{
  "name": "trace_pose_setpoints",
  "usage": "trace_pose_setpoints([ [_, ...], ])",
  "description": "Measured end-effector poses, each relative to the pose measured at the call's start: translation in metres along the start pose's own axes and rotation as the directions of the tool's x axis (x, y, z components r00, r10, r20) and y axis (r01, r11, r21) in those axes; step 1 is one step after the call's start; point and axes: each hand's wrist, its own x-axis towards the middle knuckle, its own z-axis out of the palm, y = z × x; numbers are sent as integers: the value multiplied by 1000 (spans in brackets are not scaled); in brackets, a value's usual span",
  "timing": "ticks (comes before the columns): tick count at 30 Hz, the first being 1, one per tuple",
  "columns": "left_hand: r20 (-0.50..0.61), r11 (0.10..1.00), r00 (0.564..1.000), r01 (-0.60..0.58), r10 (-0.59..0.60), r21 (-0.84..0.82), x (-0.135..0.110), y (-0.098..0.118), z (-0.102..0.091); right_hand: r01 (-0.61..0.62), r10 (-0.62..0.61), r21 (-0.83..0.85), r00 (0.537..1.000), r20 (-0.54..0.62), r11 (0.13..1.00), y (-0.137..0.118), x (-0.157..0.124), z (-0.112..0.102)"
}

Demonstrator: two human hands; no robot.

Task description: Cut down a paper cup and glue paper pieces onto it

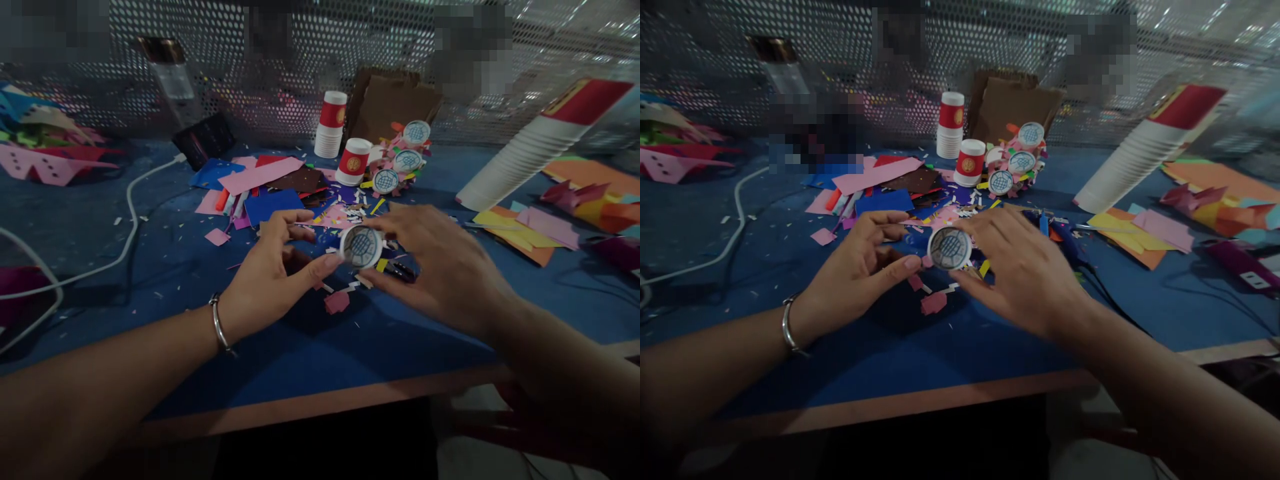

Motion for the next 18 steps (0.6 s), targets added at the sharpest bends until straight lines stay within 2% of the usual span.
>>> trace_pose_setpoints([
  [3, -64, 1000, 998, -28, 27, -2, 2, -2, -1, -89, 88, -57, 996, -24, 994, 34, 4, -11],
  [5, -50, 1000, 999, -17, 18, 19, 3, -3, -2, -224, 226, -123, 974, 6, 967, 63, 8, -16],
  [8, 8, 999, 1000, 13, -14, 52, 3, -4, -3, -459, 467, -169, 884, 9, 872, 111, 16, -20],
  [10, 43, 998, 999, 22, -25, 65, 2, -3, -3, -591, 605, -208, 796, 6, 780, 140, 23, -20],
  [11, 51, 997, 998, 22, -25, 69, 2, -2, -2, -629, 649, -233, 761, 14, 742, 153, 28, -20],
  [12, 53, 997, 998, 21, -25, 71, 2, -1, -2, -668, 686, -262, 727, -31, 696, 165, 32, -20],
  [15, 37, 997, 999, 22, -25, 75, 3, -2, -3, -728, 745, -259, 666, -46, 635, 187, 47, -19],
  [18, 16, 996, 1000, 11, -13, 90, 3, -4, -4, -734, 759, -274, 651, -24, 621, 197, 59, -16],
])
